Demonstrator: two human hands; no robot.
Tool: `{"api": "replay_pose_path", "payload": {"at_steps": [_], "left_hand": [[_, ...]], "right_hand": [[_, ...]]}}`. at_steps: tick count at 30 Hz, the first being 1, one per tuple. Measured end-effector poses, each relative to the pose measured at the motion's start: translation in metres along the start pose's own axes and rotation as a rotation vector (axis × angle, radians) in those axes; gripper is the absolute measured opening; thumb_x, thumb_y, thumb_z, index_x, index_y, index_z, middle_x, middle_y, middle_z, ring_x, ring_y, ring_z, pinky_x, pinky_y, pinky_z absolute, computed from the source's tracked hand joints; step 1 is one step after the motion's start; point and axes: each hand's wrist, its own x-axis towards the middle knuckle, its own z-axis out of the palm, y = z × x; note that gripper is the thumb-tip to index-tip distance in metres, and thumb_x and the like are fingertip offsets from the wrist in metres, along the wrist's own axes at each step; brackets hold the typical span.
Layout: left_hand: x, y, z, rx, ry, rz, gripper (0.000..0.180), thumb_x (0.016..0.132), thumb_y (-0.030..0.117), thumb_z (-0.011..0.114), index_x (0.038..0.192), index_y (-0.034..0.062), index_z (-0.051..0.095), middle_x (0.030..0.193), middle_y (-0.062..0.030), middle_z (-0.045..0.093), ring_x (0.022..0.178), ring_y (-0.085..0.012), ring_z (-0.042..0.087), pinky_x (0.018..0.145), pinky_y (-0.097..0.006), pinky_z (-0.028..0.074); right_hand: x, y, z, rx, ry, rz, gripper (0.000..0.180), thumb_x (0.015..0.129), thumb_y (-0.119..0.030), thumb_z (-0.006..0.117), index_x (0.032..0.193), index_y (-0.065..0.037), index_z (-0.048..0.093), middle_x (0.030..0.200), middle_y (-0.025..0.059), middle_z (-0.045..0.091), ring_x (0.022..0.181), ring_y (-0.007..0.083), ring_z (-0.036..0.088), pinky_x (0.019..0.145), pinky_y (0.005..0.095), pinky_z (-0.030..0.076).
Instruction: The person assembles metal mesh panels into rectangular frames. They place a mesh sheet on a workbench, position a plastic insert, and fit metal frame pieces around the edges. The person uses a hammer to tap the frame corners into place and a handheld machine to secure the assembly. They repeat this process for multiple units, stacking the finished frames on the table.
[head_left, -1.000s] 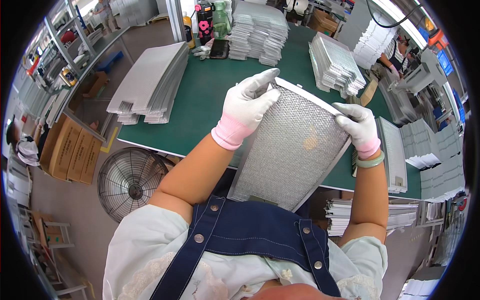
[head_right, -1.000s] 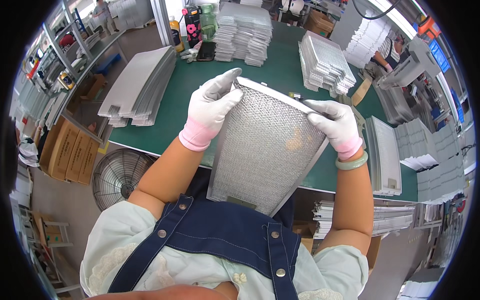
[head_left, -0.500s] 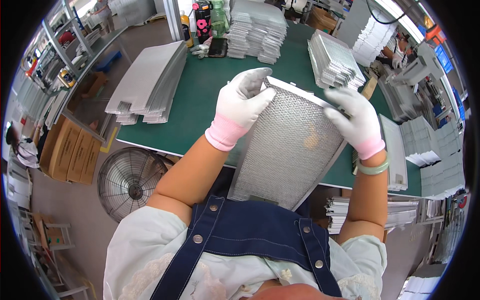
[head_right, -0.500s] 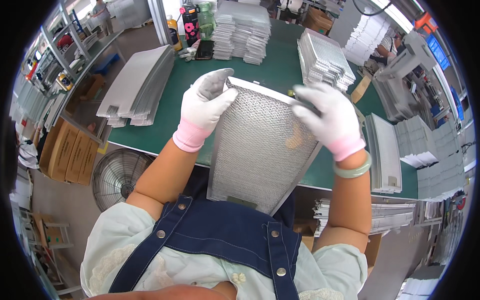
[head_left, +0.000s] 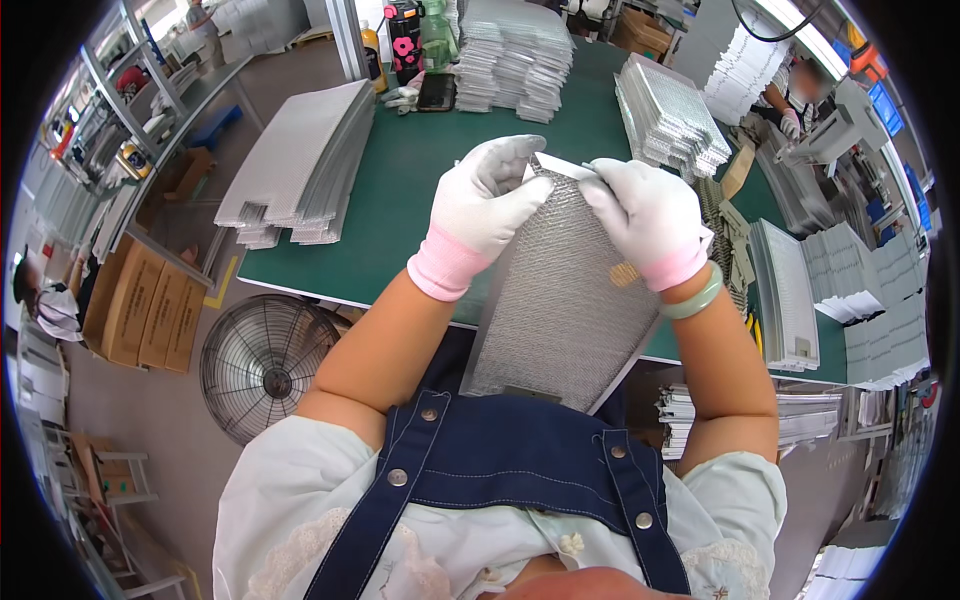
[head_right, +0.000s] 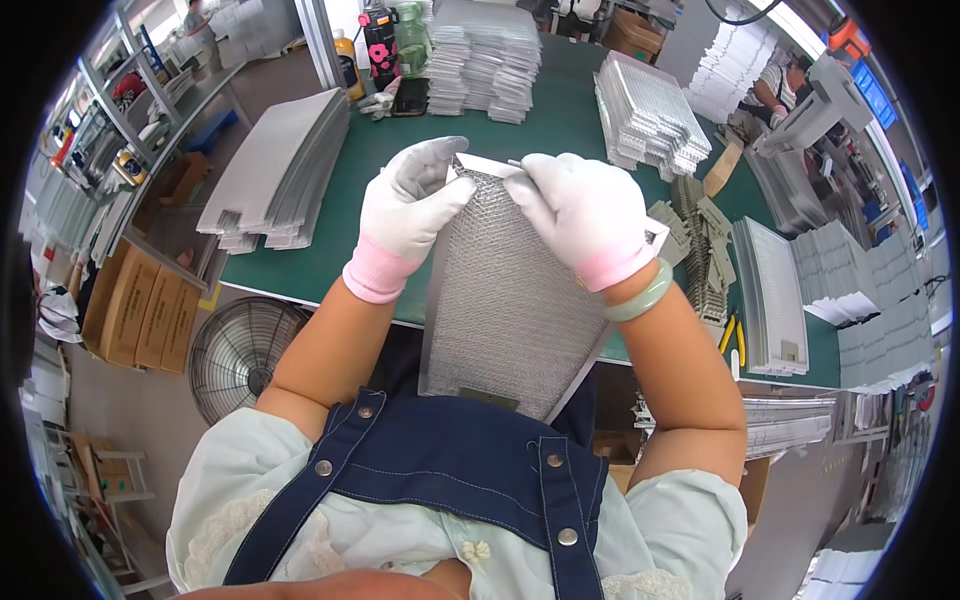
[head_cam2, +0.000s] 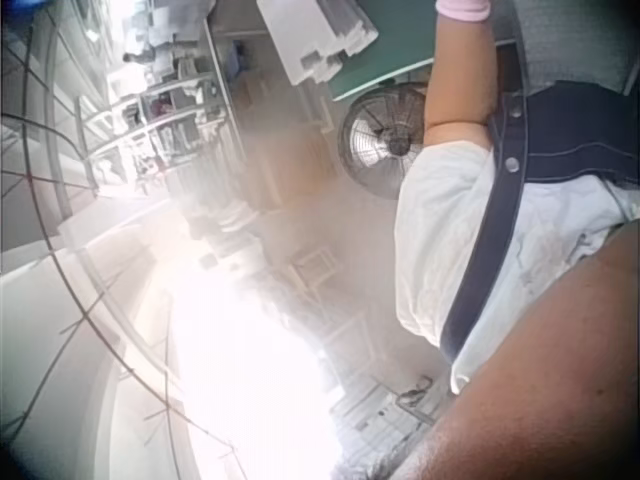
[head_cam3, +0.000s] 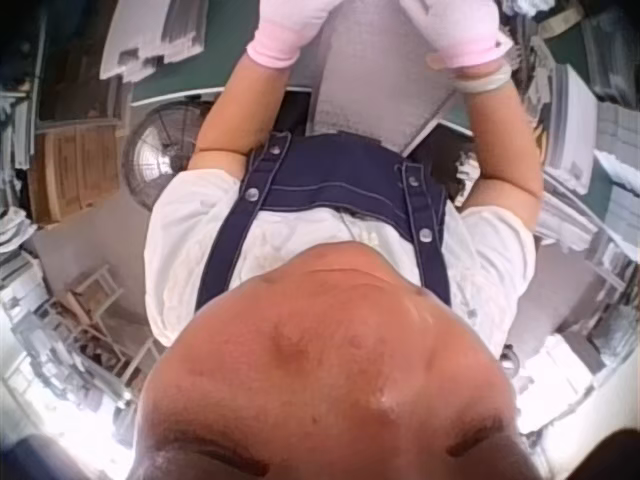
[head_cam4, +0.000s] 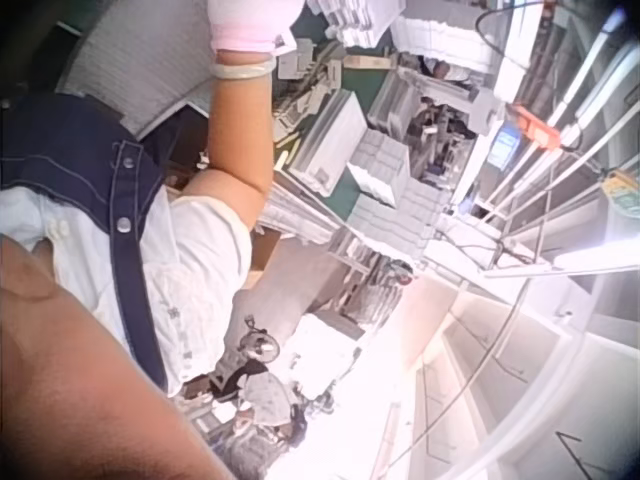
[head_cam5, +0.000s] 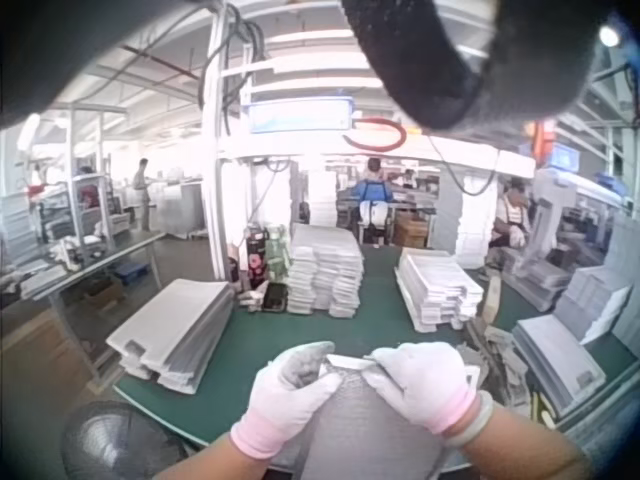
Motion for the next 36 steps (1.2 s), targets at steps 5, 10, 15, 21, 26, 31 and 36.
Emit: {"api": "replay_pose_path", "payload": {"at_steps": [5,10,15,21,26,31,36], "left_hand": [[-0.003,0.002,0.001,0.045,0.029,0.013,0.044,0.086,0.001,0.071,0.127,-0.0044,0.055,0.107,-0.0077,0.068,0.093,-0.009,0.063,0.084,-0.024,0.051],[-0.005,0.002,-0.008,0.055,-0.031,0.018,0.044,0.085,0.001,0.073,0.125,-0.0043,0.056,0.105,-0.0067,0.067,0.089,-0.0075,0.062,0.08,-0.023,0.051],[-0.012,0.007,-0.013,0.079,-0.075,0.079,0.043,0.084,0.003,0.075,0.122,-0.0036,0.056,0.098,-0.0038,0.064,0.085,-0.006,0.06,0.076,-0.022,0.05],[-0.021,0.012,-0.019,-0.075,-0.154,0.071,0.044,0.083,0.0,0.075,0.123,-0.0011,0.055,0.097,-0.0026,0.063,0.084,-0.0067,0.06,0.074,-0.022,0.05],[-0.031,0.011,-0.012,-0.081,-0.069,0.106,0.042,0.084,-0.002,0.072,0.123,-0.0024,0.055,0.105,-0.0064,0.066,0.09,-0.0082,0.062,0.078,-0.024,0.052],[-0.028,0.009,-0.013,0.052,-0.034,0.04,0.042,0.086,0.001,0.071,0.124,-0.0043,0.053,0.108,-0.0094,0.066,0.095,-0.011,0.063,0.082,-0.025,0.052],[-0.022,0.001,-0.011,0.089,0.001,0.068,0.042,0.087,0.001,0.068,0.124,-0.0045,0.049,0.106,-0.0089,0.062,0.091,-0.0099,0.061,0.08,-0.024,0.05]], "right_hand": [[0.001,-0.003,-0.003,-0.049,-0.059,0.02,0.021,0.087,-0.031,0.067,0.097,-0.013,0.068,0.073,0.0085,0.065,0.068,0.0276,0.066,0.059,0.0374,0.051],[0.001,0.004,-0.005,0.118,-0.049,-0.001,0.023,0.086,-0.03,0.068,0.099,-0.011,0.069,0.074,0.0092,0.065,0.069,0.0278,0.066,0.06,0.0375,0.052],[-0.001,-0.009,-0.013,0.18,-0.005,-0.014,0.021,0.084,-0.023,0.071,0.1,-0.009,0.07,0.075,0.0084,0.066,0.069,0.0275,0.066,0.062,0.0375,0.052],[-0.003,-0.014,-0.02,0.172,0.019,-0.109,0.024,0.082,-0.019,0.072,0.103,-0.008,0.069,0.075,0.0093,0.066,0.068,0.0267,0.066,0.061,0.0367,0.051],[-0.004,-0.021,-0.022,0.142,0.079,-0.134,0.024,0.082,-0.019,0.072,0.103,-0.008,0.069,0.074,0.009,0.065,0.067,0.0269,0.066,0.061,0.0366,0.051],[0.0,-0.019,-0.019,0.18,-0.051,-0.045,0.023,0.082,-0.02,0.072,0.101,-0.008,0.069,0.073,0.0084,0.064,0.066,0.0273,0.065,0.06,0.0376,0.051],[-0.005,-0.015,-0.003,0.137,-0.031,-0.042,0.027,0.085,-0.023,0.069,0.107,-0.008,0.068,0.081,0.0091,0.066,0.073,0.0282,0.066,0.065,0.0388,0.052]]}}
